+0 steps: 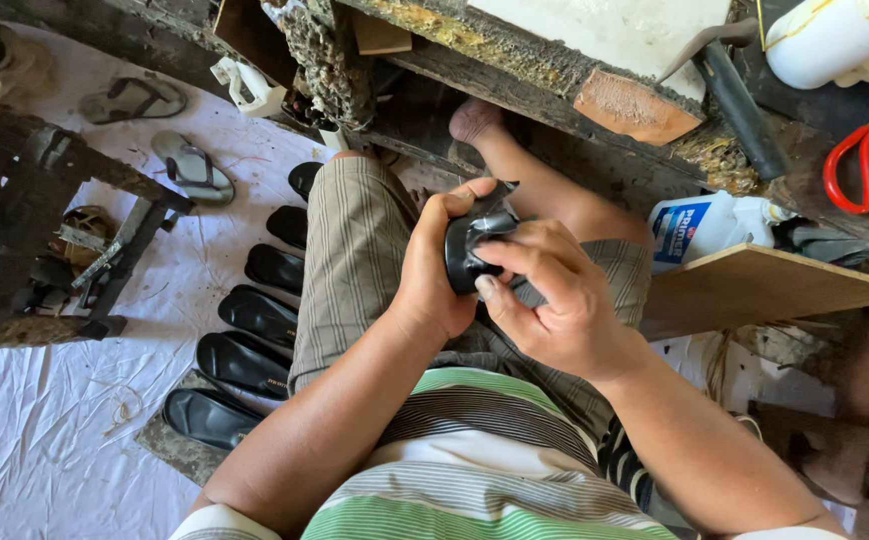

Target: The person inspects a black slipper, peels back the upper layer to reveal the sole, and uses a hammer to tap the sole repeatedly. The person handles the slipper with both hands, turning it over to check the edges and sole surface.

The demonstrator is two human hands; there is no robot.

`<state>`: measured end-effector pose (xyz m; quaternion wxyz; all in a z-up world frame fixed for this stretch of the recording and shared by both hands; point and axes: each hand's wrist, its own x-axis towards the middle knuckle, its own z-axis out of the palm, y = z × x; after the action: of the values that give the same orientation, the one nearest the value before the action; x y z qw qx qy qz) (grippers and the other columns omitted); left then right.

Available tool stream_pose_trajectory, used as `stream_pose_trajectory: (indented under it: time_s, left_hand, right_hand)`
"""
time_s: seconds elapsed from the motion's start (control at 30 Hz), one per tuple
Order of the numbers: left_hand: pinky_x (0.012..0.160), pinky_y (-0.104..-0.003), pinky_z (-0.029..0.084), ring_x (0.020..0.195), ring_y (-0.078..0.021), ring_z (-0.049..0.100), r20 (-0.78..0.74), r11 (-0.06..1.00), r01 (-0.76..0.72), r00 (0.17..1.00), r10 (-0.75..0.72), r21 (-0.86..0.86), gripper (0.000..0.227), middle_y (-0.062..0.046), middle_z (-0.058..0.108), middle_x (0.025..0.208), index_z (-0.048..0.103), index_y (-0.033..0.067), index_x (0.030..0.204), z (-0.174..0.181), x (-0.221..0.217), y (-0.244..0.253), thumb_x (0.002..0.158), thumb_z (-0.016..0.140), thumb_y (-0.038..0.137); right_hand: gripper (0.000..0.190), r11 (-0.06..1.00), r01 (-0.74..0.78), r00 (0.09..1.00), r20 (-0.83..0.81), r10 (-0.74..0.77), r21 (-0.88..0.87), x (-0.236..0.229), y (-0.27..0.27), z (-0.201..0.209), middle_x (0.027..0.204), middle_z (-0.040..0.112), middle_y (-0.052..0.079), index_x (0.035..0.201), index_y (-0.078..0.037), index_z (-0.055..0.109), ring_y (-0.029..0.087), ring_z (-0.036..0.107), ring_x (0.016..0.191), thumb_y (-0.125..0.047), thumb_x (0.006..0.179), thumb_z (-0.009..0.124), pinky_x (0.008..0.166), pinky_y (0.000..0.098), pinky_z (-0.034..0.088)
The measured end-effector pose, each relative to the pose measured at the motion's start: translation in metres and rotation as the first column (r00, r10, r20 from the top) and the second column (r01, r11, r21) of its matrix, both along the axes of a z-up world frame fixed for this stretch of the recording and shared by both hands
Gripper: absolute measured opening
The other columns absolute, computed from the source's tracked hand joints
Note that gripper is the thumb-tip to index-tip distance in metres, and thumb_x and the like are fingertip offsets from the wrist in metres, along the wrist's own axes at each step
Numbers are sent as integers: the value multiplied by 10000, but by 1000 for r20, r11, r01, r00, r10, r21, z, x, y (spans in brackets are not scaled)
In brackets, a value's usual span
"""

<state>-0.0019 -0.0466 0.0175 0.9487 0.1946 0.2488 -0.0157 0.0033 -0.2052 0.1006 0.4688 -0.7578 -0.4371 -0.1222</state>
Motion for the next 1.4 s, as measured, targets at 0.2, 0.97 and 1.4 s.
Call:
stream_pose_trajectory:
  time_s: [0.2,0.97,1.4]
  left_hand:
    - [677,-410,631,851,-300,763,-23,1000,16,1000,-16,-22,615,-203,815,1041,847,123,1562,2,1,-3,996,756,344]
    - [750,-382,644,895,-272,739,71,973,-93,994,80,209,457,-232,788,1086,834,97,1456,-2,-9,7,1008,766,155]
    - [716,-419,687,836,-349,830,34,999,-49,998,49,10,567,-287,838,980,838,82,1536,8,0,-1,982,790,189]
  right_hand:
    - [189,999,30,999,-28,-31,-25,1,-4,8,1133,875,187,1202,10,906,393,872,942,-124,1073,940,846,509,729]
    - [74,998,-14,878,-478,-18,-62,2,-7,-39,822,694,250,1054,6,764,474,797,752,-67,1070,757,618,570,562]
    - [157,997,16,997,-73,-21,-73,5,0,4,1039,838,171,1081,-22,865,373,847,804,-163,1106,930,667,435,673]
